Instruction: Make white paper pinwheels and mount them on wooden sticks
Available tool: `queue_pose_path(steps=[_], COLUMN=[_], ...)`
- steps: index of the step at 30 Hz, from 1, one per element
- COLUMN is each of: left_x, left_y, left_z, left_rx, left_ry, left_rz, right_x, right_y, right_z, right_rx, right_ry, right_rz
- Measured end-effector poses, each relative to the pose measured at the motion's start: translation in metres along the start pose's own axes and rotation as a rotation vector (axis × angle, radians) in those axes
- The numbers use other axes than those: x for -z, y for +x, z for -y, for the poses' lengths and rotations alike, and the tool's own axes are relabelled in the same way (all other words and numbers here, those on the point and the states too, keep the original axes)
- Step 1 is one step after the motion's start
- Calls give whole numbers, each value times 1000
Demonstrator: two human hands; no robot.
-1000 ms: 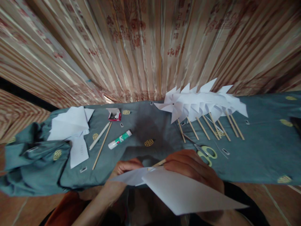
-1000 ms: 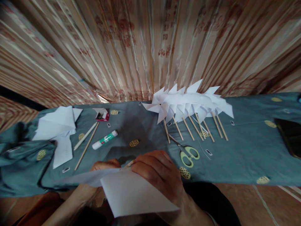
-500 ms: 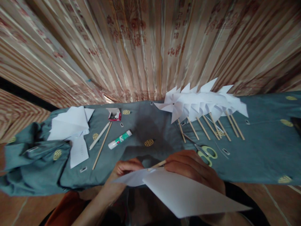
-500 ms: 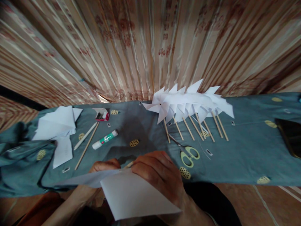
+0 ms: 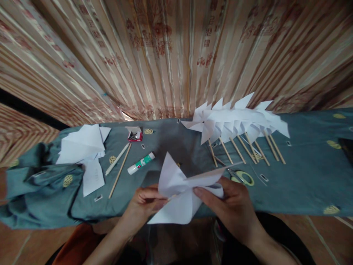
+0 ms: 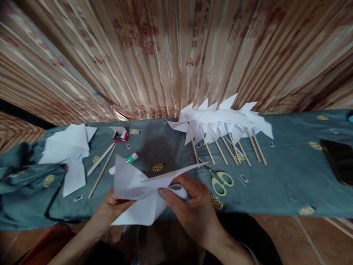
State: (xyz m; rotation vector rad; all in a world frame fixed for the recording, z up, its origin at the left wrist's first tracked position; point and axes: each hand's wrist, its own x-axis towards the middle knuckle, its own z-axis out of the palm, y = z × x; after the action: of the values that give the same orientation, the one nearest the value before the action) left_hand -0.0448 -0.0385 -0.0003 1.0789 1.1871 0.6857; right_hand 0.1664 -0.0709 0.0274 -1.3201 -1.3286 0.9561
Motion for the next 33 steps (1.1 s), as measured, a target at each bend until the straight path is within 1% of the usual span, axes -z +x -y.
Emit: queue_pose_path(steps=[2,4,7,8,11,14,16,19,22,25,28,33], left_x=[-1,-2,-4,-5,-6,-7,-7,-7,-7,-9,-17,-42], left_y=[0,-1,0,0,3,2,0,-5,-9,-13,-20,-42], left_z=[4,8,12,13,16,18,17,13,9,10,20,53], left_rx=[4,-17,-23,-15,-5,10,-15,-31,-12,6,10,10], left_ry=[-14,-6,-15,-18,-5,-1,-20,-88,-135,-170,-226,-303], left_rz=[48,74,61,44,-8,-41,-65,-111,-152,-176,-208,-304], right_x=[-2,-5,-10,-12,-18,-22,-24,-27,-25,-22,-22,-26], right_y=[6,15,26,29,33,35,38,46,53,57,58,54], right_z=[-9,-21,-36,-40,-48,-51,-51,-47,-38,-29,-27,-36], right_rx=[-153,-262,-413,-443,-467,-498,-545,-569,-566,-549,-534,-510], right_ry=[156,303,443,475,553,579,574,549,497,424,315,14], right_rz=[36,42,18,10,11,35,45,85,164,249,315,417])
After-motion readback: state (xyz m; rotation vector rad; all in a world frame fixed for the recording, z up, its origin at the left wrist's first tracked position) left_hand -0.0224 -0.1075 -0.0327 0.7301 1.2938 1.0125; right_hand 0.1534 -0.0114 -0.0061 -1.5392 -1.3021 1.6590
